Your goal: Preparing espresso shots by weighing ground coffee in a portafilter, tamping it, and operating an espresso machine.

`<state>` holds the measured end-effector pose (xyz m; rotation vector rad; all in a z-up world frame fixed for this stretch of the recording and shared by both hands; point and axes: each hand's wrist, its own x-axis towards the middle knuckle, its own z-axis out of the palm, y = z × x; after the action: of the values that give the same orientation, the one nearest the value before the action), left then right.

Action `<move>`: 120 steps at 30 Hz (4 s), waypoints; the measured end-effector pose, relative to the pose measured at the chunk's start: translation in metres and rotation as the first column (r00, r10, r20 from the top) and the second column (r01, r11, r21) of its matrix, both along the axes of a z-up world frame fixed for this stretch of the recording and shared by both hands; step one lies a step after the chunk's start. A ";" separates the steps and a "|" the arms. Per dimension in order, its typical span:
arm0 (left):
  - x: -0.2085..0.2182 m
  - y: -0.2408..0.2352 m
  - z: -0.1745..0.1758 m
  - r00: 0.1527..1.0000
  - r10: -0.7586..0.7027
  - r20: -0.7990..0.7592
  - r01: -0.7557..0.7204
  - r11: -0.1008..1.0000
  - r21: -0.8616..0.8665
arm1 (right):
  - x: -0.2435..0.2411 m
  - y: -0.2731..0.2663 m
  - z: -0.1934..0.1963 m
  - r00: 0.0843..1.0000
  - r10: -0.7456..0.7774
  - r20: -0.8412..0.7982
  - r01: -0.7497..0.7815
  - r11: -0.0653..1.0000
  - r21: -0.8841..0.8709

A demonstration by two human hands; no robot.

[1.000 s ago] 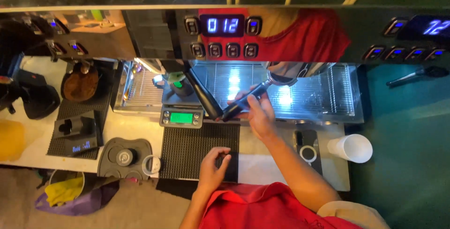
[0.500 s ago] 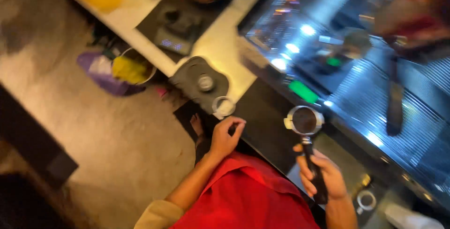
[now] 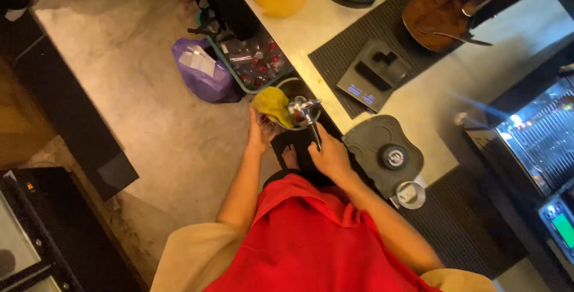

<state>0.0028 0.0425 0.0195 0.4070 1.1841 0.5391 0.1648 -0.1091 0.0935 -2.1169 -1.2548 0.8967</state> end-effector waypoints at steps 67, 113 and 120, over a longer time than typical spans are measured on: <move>0.018 0.015 0.015 0.574 -0.495 -0.653 0.811 0.455 0.368 | -0.017 0.039 0.048 0.809 -0.312 -0.499 0.209 0.945 -0.252; 0.225 -0.210 0.099 0.246 -0.692 -0.679 0.324 -0.602 0.730 | 0.093 -0.307 0.107 0.812 -0.546 0.208 0.579 0.704 -0.412; 0.219 -0.128 0.127 0.327 -0.617 -0.716 0.385 -0.605 0.697 | 0.130 -0.194 0.128 0.920 -0.361 0.154 0.393 0.850 -0.351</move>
<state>0.2213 -0.0856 0.1467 2.3012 -0.2687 0.1399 0.2948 -0.3027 0.2219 -2.6048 -0.6889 0.9318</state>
